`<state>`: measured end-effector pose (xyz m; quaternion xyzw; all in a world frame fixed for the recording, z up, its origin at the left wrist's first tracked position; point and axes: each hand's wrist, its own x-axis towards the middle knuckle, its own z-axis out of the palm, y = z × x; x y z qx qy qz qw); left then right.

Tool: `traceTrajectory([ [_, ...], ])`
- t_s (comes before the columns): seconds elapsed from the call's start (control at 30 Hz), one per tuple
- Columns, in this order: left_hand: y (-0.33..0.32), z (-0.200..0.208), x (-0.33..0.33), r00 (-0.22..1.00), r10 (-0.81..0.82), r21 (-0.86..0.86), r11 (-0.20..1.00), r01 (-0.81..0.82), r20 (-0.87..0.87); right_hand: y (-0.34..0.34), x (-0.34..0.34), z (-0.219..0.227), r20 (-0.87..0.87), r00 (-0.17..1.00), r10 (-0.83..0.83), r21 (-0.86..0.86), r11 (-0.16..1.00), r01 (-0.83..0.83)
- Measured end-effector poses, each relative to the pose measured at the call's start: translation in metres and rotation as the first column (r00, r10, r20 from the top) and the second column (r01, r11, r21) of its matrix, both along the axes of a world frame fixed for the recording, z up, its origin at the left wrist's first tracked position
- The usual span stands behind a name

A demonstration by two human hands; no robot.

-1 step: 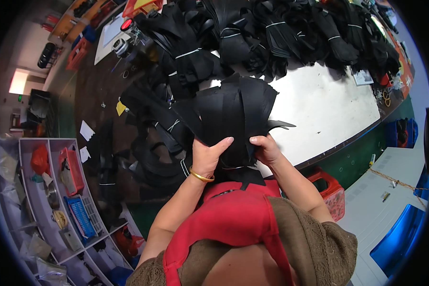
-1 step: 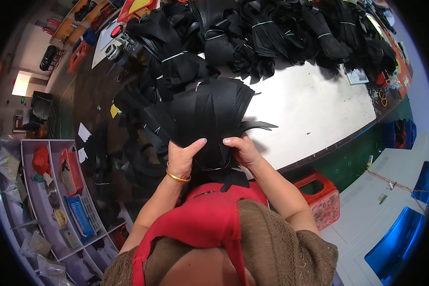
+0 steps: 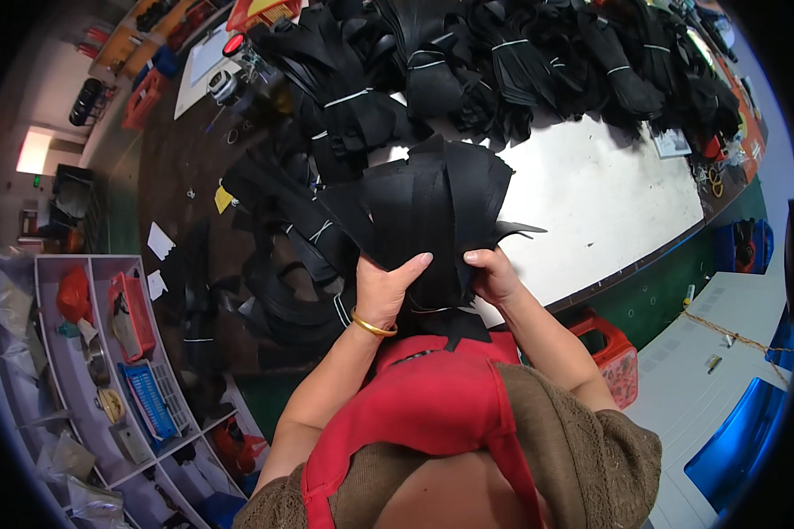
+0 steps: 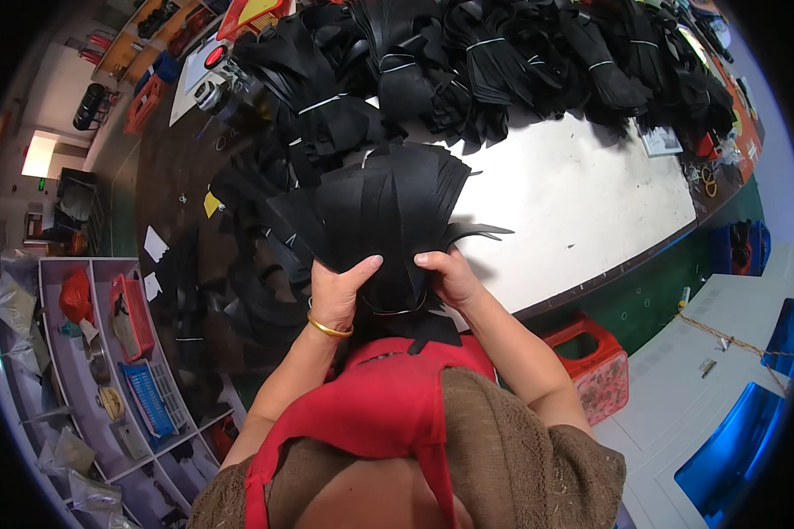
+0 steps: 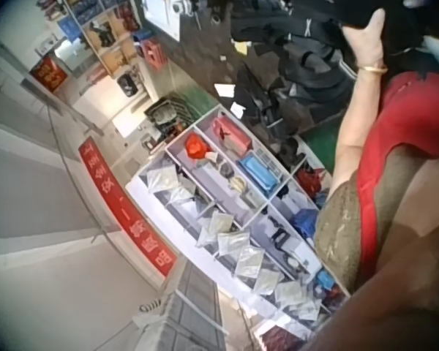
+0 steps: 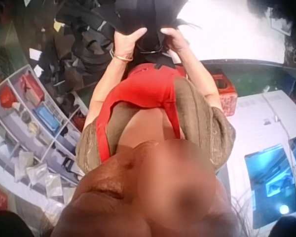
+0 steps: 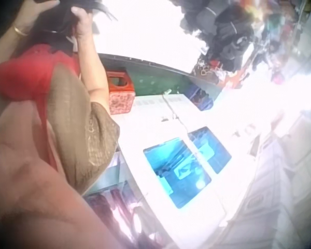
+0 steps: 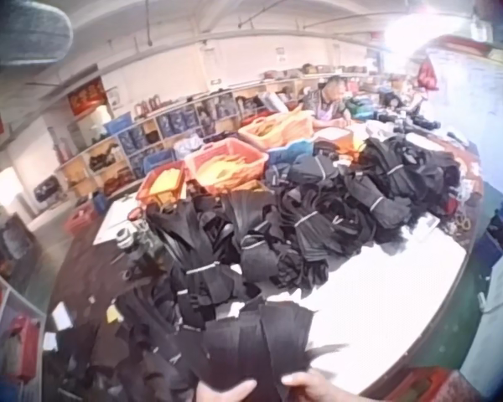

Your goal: Organizing and counting stacks of black shoe components and recording the tally in a logbook.

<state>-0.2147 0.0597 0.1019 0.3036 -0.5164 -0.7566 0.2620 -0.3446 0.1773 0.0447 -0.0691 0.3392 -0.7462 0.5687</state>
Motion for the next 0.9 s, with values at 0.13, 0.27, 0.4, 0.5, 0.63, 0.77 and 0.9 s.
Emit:
traceTrajectory([
  [0.13, 0.002, 0.000, -0.002, 0.999, 0.024, -0.029, 0.999, -0.025, -0.025, 0.001, 0.000, -0.010, 0.008, 1.000, -0.009, -0.011, 1.000, 0.009],
  [0.27, 0.003, -0.001, -0.002, 0.999, 0.036, -0.014, 0.999, -0.036, -0.032, -0.001, 0.000, -0.009, 0.012, 1.000, -0.013, -0.020, 1.000, 0.014],
  [0.4, 0.004, -0.001, -0.004, 0.999, 0.043, -0.032, 0.999, -0.044, -0.034, 0.000, -0.001, -0.008, 0.016, 1.000, -0.012, -0.007, 1.000, 0.012],
  [0.5, 0.005, 0.002, -0.004, 0.999, 0.019, -0.037, 0.999, -0.020, -0.027, 0.004, -0.002, -0.011, 0.054, 0.999, -0.002, 0.004, 1.000, 0.002],
  [0.63, 0.010, 0.003, -0.007, 1.000, 0.014, -0.028, 0.999, -0.015, -0.023, 0.007, 0.000, -0.022, 0.112, 0.994, 0.012, 0.041, 0.999, -0.017],
  [0.77, 0.010, 0.002, -0.010, 1.000, 0.018, 0.030, 0.999, -0.018, 0.014, 0.005, 0.008, -0.021, 0.201, 0.978, -0.060, -0.013, 0.998, 0.063],
  [0.9, 0.014, 0.003, -0.017, 0.999, -0.022, 0.021, 1.000, 0.022, 0.024, 0.015, -0.002, -0.025, 0.266, 0.963, -0.054, -0.021, 0.998, 0.062],
])
